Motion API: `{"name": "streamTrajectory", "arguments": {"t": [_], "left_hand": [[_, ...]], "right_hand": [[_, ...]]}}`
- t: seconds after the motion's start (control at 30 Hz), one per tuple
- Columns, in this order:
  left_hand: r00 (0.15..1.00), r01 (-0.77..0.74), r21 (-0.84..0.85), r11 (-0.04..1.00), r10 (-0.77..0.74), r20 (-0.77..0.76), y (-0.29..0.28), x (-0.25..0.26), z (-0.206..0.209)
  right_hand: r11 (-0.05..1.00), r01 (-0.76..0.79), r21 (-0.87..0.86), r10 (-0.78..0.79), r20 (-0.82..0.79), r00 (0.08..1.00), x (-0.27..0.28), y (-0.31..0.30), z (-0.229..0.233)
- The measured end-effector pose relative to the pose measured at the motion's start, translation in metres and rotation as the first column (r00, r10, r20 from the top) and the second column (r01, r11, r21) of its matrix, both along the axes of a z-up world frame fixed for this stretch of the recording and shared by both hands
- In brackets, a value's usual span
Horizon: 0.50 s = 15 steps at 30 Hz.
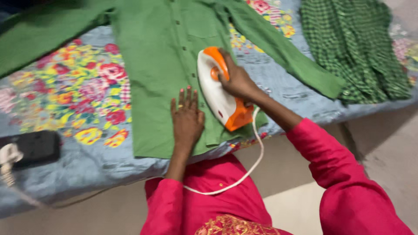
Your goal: The person irons a green long-sleeved shirt laid out on a bed. They use an electric iron to smooth the fabric, moving it systematically across the sleeves, body, and collar. After ironing, the person folds the shirt neatly on the bed.
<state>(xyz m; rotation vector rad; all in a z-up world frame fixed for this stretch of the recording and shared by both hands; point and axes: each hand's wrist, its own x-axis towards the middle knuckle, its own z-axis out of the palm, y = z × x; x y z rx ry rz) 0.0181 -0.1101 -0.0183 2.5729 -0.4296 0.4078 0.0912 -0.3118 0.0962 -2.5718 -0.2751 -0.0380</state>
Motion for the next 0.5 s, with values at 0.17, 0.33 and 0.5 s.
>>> {"name": "streamTrajectory", "arguments": {"t": [0.17, 0.33, 0.5], "left_hand": [[0.999, 0.014, 0.010, 1.000, -0.014, -0.036, 0.003, -0.001, 0.012], [0.999, 0.017, -0.007, 1.000, -0.018, -0.036, 0.002, -0.003, 0.015], [0.998, 0.022, -0.019, 1.000, -0.023, -0.067, 0.003, -0.005, 0.015]], "right_hand": [[0.989, 0.013, -0.145, -0.019, -0.040, 0.999, -0.077, -0.029, 0.020], [0.961, 0.151, -0.231, -0.157, -0.005, 0.988, -0.118, -0.044, 0.045], [0.948, 0.146, -0.282, -0.148, 0.017, 0.989, -0.091, -0.042, 0.038]]}}
